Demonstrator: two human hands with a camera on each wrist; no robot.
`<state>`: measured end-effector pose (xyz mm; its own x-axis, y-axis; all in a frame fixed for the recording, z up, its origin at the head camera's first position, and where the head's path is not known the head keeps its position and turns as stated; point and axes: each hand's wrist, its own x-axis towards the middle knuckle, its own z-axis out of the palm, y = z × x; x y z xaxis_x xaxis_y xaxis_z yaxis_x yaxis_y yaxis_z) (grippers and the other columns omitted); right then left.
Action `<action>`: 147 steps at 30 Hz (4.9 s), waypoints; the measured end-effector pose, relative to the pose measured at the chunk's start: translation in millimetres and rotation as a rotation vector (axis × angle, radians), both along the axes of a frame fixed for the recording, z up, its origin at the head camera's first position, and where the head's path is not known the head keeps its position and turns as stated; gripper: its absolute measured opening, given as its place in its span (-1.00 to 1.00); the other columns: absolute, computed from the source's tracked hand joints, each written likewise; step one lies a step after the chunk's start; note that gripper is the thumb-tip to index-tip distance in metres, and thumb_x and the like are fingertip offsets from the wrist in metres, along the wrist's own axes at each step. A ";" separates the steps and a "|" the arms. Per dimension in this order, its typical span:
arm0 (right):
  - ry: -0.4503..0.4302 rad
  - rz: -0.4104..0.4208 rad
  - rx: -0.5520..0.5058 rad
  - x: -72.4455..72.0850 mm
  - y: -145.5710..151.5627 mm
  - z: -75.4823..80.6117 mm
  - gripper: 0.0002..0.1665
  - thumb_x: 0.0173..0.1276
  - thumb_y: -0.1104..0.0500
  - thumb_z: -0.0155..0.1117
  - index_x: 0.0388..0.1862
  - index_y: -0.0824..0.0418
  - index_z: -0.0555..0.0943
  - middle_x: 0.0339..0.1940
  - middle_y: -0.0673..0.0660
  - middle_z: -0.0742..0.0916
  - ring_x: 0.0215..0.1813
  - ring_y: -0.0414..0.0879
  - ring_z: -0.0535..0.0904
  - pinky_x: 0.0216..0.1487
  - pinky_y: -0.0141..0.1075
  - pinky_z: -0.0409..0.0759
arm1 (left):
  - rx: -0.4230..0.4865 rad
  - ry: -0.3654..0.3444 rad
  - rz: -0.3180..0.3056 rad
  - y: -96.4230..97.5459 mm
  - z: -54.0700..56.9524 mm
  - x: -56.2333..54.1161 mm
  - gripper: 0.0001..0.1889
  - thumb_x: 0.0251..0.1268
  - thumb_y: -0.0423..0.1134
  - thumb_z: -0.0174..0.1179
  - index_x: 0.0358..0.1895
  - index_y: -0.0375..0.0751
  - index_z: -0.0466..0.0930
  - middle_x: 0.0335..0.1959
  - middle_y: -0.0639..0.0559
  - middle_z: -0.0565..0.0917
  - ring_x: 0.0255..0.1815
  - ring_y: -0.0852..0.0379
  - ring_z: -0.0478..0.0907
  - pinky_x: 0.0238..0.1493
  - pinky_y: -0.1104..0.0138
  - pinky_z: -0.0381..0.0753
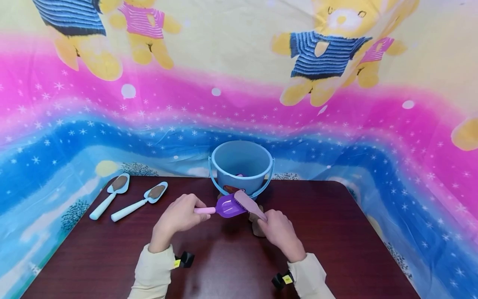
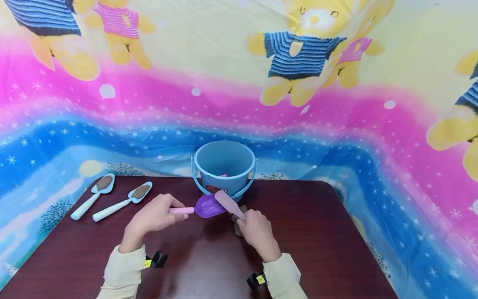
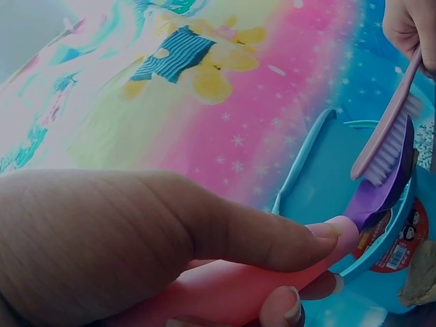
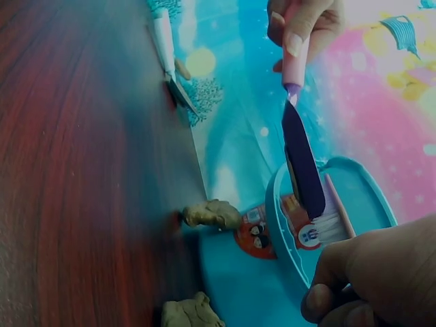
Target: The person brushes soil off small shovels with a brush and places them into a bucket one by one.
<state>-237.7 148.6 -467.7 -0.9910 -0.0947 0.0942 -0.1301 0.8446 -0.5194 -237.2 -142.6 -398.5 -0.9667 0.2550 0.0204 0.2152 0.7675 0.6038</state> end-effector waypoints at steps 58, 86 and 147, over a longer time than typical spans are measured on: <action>0.024 0.099 -0.038 13.0 -17.7 13.9 -0.56 0.38 0.17 0.27 -0.73 0.08 0.43 -0.78 -0.06 0.39 -0.69 -0.20 0.30 -0.65 -0.32 0.30 | 0.052 -0.008 -0.070 -5.8 -1.9 -1.7 -0.85 0.18 -0.19 0.48 -0.23 -0.14 0.85 -0.57 0.15 0.69 -0.58 0.15 0.47 -0.44 0.27 0.52; -0.017 0.103 -0.009 13.1 -21.1 9.6 -0.61 0.40 0.16 0.31 -0.65 0.10 0.50 -0.74 0.00 0.45 -0.68 -0.16 0.34 -0.64 -0.31 0.38 | 0.032 0.041 -0.116 -8.8 -1.3 -0.9 -0.85 0.23 -0.10 0.45 -0.28 -0.07 0.86 -0.67 0.21 0.62 -0.63 0.17 0.45 -0.46 0.27 0.51; -0.031 -0.066 -0.067 -0.6 30.5 27.3 -0.68 0.43 0.14 0.28 -0.54 0.22 0.59 -0.73 0.06 0.43 -0.66 -0.08 0.35 -0.63 -0.27 0.33 | 0.086 -0.049 -0.246 -14.6 -0.8 -3.0 -0.54 0.46 0.05 0.21 -0.60 -0.14 0.62 -0.73 0.07 0.59 -0.71 0.14 0.48 -0.46 0.26 0.47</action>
